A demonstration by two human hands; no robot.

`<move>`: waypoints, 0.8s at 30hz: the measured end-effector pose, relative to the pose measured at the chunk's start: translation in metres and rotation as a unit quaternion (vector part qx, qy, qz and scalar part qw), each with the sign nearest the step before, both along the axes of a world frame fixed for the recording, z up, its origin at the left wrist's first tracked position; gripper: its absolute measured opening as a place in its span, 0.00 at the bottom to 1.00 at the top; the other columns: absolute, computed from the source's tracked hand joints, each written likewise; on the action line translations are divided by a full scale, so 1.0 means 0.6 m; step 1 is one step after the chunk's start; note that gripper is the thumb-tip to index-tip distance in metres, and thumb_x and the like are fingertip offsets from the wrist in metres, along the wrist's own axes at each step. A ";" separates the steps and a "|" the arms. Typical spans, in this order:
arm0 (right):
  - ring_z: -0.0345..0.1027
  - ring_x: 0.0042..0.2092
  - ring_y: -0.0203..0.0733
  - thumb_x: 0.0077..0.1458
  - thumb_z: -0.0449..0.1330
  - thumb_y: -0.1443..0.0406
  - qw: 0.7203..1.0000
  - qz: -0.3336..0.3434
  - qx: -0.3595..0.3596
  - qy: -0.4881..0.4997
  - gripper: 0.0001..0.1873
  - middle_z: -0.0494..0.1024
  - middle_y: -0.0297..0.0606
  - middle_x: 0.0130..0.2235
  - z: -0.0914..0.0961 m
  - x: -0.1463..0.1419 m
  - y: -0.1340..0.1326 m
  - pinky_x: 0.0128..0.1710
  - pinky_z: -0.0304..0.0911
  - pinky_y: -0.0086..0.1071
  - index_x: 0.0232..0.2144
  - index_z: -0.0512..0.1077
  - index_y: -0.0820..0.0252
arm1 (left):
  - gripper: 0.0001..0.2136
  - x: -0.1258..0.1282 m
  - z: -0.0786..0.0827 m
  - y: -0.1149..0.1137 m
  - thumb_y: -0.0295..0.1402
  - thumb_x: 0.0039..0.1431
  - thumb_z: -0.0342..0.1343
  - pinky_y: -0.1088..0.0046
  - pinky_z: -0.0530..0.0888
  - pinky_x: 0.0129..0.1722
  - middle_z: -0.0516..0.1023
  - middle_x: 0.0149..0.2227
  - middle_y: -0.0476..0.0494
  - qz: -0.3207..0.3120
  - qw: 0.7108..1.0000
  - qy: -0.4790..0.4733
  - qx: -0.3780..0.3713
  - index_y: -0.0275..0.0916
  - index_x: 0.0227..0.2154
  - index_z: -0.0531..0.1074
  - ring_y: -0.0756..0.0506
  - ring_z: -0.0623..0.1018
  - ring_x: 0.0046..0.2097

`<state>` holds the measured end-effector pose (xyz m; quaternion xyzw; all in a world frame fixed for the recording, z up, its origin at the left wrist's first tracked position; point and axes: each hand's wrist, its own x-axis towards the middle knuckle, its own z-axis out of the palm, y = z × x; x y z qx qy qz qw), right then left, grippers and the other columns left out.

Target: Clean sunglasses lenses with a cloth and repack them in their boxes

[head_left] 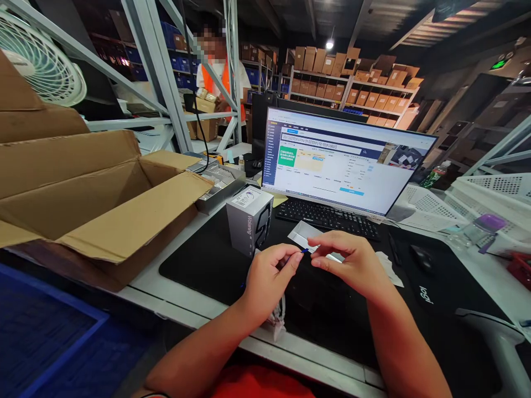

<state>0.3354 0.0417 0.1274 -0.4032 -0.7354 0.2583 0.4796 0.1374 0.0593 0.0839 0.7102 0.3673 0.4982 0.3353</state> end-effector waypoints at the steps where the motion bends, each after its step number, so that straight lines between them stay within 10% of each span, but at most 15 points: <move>1: 0.78 0.35 0.39 0.53 0.72 0.64 1.000 -0.013 0.013 -0.016 0.16 0.84 0.37 0.40 0.001 -0.001 -0.003 0.37 0.75 0.32 0.46 0.82 0.48 | 0.13 0.000 0.001 0.000 0.41 0.66 0.55 0.76 0.68 0.30 0.78 0.26 0.49 -0.002 1.000 -0.001 -0.003 0.39 0.34 0.79 0.50 0.75 0.28; 10: 0.79 0.36 0.40 0.61 0.65 0.66 0.977 -0.045 0.160 -0.136 0.06 0.84 0.37 0.35 -0.010 -0.015 -0.007 0.36 0.72 0.32 0.38 0.82 0.53 | 0.13 -0.001 0.010 -0.004 0.41 0.66 0.55 0.77 0.68 0.30 0.76 0.26 0.50 -0.044 0.998 -0.006 -0.049 0.39 0.37 0.81 0.51 0.73 0.28; 24: 0.71 0.34 0.39 0.63 0.61 0.66 0.980 -0.100 0.078 -0.153 0.06 0.79 0.34 0.32 0.000 -0.010 -0.006 0.34 0.64 0.31 0.32 0.76 0.55 | 0.16 -0.014 0.003 0.013 0.44 0.65 0.56 0.73 0.69 0.45 0.74 0.38 0.44 -0.177 0.978 -0.058 -0.090 0.37 0.29 0.75 0.46 0.73 0.42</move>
